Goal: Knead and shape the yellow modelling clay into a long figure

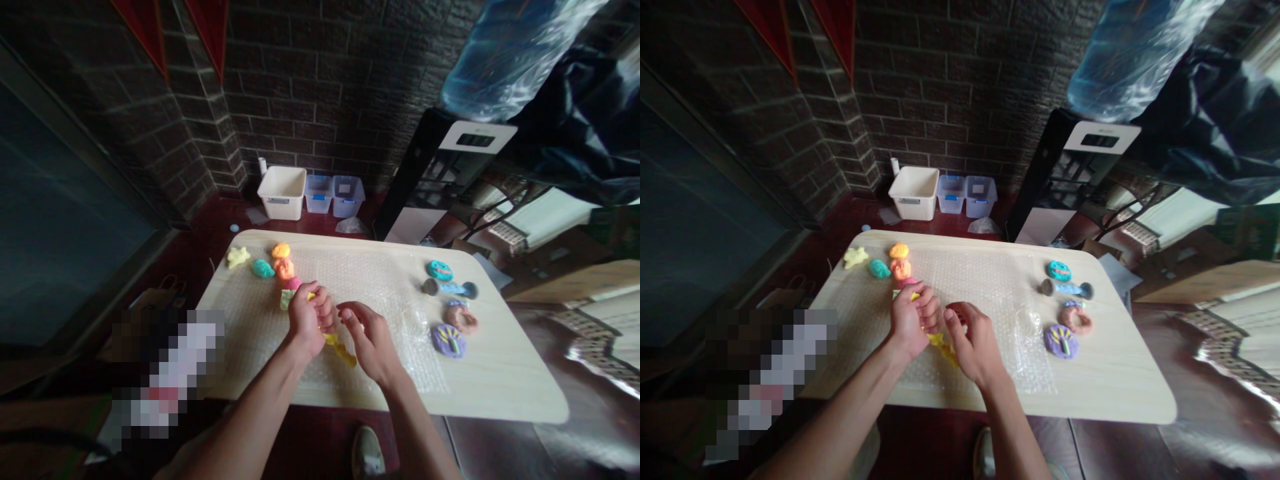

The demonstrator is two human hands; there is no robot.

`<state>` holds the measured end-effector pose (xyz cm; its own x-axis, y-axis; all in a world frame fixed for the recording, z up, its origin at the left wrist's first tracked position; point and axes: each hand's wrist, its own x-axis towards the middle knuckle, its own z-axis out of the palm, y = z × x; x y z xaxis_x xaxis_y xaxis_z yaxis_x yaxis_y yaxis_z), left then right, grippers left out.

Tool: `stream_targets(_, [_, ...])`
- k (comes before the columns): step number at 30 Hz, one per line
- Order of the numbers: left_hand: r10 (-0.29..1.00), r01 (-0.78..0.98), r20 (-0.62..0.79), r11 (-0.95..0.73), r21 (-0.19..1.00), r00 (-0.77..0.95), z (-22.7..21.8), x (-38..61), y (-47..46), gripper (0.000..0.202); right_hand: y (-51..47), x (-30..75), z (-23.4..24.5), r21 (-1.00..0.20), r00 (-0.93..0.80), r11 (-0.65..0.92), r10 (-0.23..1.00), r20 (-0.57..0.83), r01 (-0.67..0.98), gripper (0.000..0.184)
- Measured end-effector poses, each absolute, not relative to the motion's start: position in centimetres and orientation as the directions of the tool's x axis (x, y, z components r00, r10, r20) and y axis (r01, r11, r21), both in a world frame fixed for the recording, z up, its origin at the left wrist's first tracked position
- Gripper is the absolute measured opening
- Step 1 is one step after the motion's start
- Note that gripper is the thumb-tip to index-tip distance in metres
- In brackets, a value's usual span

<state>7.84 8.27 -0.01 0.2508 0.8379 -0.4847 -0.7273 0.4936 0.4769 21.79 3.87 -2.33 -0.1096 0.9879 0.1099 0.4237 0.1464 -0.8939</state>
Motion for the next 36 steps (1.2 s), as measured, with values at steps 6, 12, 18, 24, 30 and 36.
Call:
stream_targets(6, [0.815, -0.711, -0.515, 0.526, 0.466, 0.265, 0.4, 8.0, 8.1, 0.043, 3.9, 21.9, -2.2, -0.895, -0.113, 0.151, 0.987, 0.114, 0.419, 0.045])
stream_targets(12, [0.802, -0.707, -0.529, 0.542, 0.454, 0.275, 0.5, 8.1, 8.0, 0.042, 3.9, 21.9, -2.2, -0.895, -0.113, 0.146, 0.988, 0.107, 0.422, 0.045])
stream_targets(18, [0.804, -0.72, -0.511, 0.545, 0.429, 0.304, 0.2, 8.0, 8.0, 0.041, 3.9, 21.8, -2.0, -0.898, -0.11, 0.136, 0.989, 0.098, 0.418, 0.046])
stream_targets(24, [0.806, -0.733, -0.396, 0.577, 0.36, 0.44, 0.0, 7.0, 8.3, 0.04, 4.1, 22.2, -2.4, -0.921, -0.072, 0.119, 0.992, 0.099, 0.372, 0.048])
stream_targets(30, [0.829, -0.789, -0.229, 0.557, 0.26, 0.51, 0.3, 6.5, 8.3, 0.041, 4.1, 22.0, -3.0, -0.995, -0.14, -0.071, 0.987, -0.08, 0.064, 0.048])
stream_targets(36, [0.887, -0.833, -0.243, 0.454, 0.316, 0.392, 0.4, 6.7, 8.3, 0.039, 3.9, 21.5, -3.0, -0.99, -0.27, -0.141, 0.952, -0.143, 0.028, 0.04])
